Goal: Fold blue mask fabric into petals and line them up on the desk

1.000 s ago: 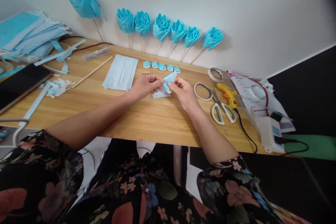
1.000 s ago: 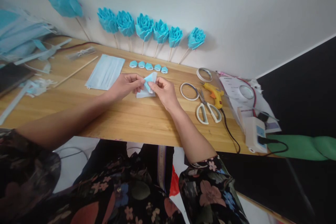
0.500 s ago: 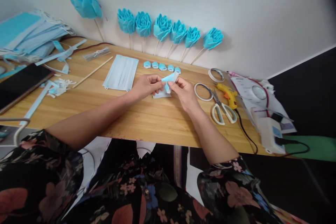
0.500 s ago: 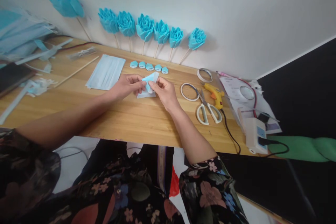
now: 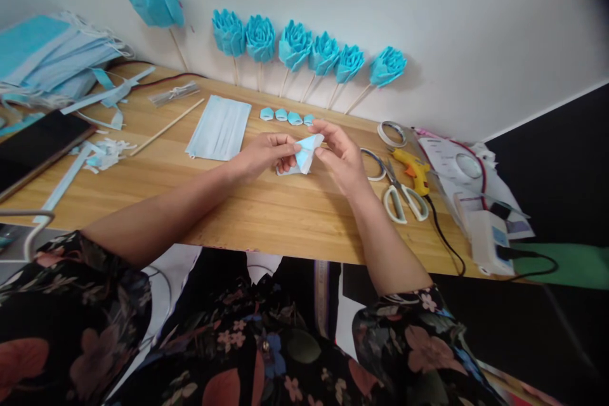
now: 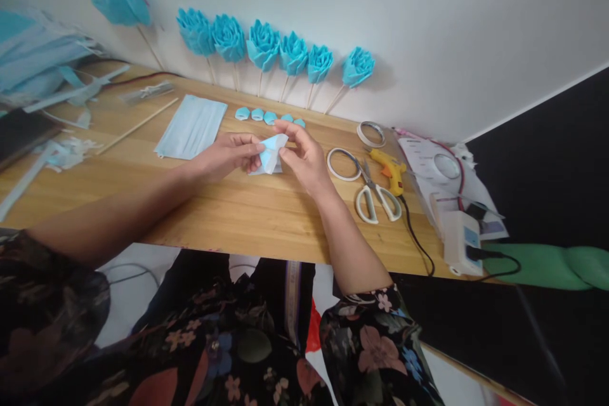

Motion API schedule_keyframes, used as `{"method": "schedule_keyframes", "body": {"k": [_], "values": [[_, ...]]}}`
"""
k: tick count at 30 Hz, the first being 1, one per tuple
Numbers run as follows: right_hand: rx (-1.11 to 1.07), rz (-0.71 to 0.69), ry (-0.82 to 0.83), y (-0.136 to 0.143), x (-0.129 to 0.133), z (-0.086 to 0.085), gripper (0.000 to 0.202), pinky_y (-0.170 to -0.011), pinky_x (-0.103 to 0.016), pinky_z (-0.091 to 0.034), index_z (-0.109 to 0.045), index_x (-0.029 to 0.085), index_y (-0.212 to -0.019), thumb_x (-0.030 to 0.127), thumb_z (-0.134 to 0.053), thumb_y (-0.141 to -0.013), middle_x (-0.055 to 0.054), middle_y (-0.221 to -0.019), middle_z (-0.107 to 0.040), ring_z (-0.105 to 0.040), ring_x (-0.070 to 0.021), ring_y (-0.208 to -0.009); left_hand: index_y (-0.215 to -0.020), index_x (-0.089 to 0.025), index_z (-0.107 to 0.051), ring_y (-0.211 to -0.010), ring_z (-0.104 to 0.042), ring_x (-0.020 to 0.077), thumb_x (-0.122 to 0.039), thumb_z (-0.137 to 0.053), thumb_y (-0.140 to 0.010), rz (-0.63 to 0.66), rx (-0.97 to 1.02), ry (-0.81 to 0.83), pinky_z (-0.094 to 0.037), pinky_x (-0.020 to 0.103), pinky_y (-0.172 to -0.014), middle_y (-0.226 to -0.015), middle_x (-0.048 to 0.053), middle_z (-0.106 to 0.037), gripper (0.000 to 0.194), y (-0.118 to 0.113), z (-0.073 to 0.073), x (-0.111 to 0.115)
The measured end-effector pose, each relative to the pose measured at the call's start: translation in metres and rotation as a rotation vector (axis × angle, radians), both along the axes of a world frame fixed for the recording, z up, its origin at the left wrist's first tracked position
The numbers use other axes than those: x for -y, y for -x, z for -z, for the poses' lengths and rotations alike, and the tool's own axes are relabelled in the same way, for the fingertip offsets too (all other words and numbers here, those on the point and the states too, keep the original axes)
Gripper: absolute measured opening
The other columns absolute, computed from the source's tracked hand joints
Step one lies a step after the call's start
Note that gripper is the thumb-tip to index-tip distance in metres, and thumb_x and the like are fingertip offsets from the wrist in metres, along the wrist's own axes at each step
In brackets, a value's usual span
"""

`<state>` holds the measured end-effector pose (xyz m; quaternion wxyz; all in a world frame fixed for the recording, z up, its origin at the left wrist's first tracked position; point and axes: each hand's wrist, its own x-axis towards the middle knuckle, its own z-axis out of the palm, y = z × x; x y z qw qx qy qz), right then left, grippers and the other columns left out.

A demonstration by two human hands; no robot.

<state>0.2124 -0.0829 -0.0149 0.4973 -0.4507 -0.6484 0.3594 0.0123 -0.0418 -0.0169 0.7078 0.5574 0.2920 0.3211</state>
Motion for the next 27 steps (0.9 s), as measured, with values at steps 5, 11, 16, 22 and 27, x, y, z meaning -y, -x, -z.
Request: {"method": "schedule_keyframes", "body": {"k": [5,11,16,22,27], "values": [[-0.008,0.032,0.064,0.0026,0.0000,0.0046,0.033,-0.082,-0.035,-0.055,-0.072,0.026,-0.101,0.050,-0.077,-0.078,0.000,-0.091,-0.072,-0.064,-0.0177,-0.085,-0.070,-0.014,-0.063,-0.052,-0.058,0.0066,-0.035,-0.079,-0.085,0.040,-0.006,-0.041,-0.044,0.018,-0.051,-0.062,0.001,-0.066,0.030,0.0003,0.0015,-0.0006],[-0.042,0.113,0.092,0.0075,0.0014,0.0029,0.032,-0.068,-0.031,-0.050,-0.067,0.024,-0.078,0.055,-0.074,-0.081,0.001,-0.074,-0.065,-0.057,-0.0141,-0.070,-0.070,-0.015,-0.065,-0.054,-0.057,0.0068,-0.039,-0.080,-0.084,0.059,-0.066,-0.115,-0.045,0.018,-0.053,-0.060,0.000,-0.064,0.032,-0.0001,0.0029,-0.0002],[-0.051,0.100,0.080,0.0078,0.0011,0.0040,0.030,-0.069,-0.030,-0.050,-0.069,0.024,-0.081,0.053,-0.074,-0.082,0.001,-0.076,-0.066,-0.058,-0.0138,-0.071,-0.067,-0.014,-0.066,-0.053,-0.057,0.0068,-0.041,-0.077,-0.086,0.039,-0.088,-0.141,-0.045,0.018,-0.052,-0.059,0.002,-0.065,0.034,0.0000,0.0009,0.0013],[-0.049,0.080,0.043,0.0069,0.0007,0.0063,0.024,-0.074,-0.031,-0.051,-0.074,0.025,-0.095,0.044,-0.076,-0.081,0.001,-0.087,-0.071,-0.061,-0.0139,-0.077,-0.067,-0.013,-0.067,-0.051,-0.056,0.0064,-0.036,-0.079,-0.085,0.006,-0.118,-0.125,-0.045,0.018,-0.051,-0.059,0.002,-0.066,0.031,-0.0014,0.0003,0.0003],[0.049,0.123,-0.005,0.0068,0.0009,0.0066,0.013,-0.073,-0.031,-0.049,-0.076,0.025,-0.090,0.035,-0.074,-0.082,0.001,-0.086,-0.073,-0.062,-0.0151,-0.077,-0.067,-0.013,-0.067,-0.050,-0.057,0.0071,-0.030,-0.076,-0.087,-0.015,-0.112,-0.073,-0.045,0.018,-0.050,-0.059,0.003,-0.067,0.027,-0.0012,-0.0012,0.0007]]}}
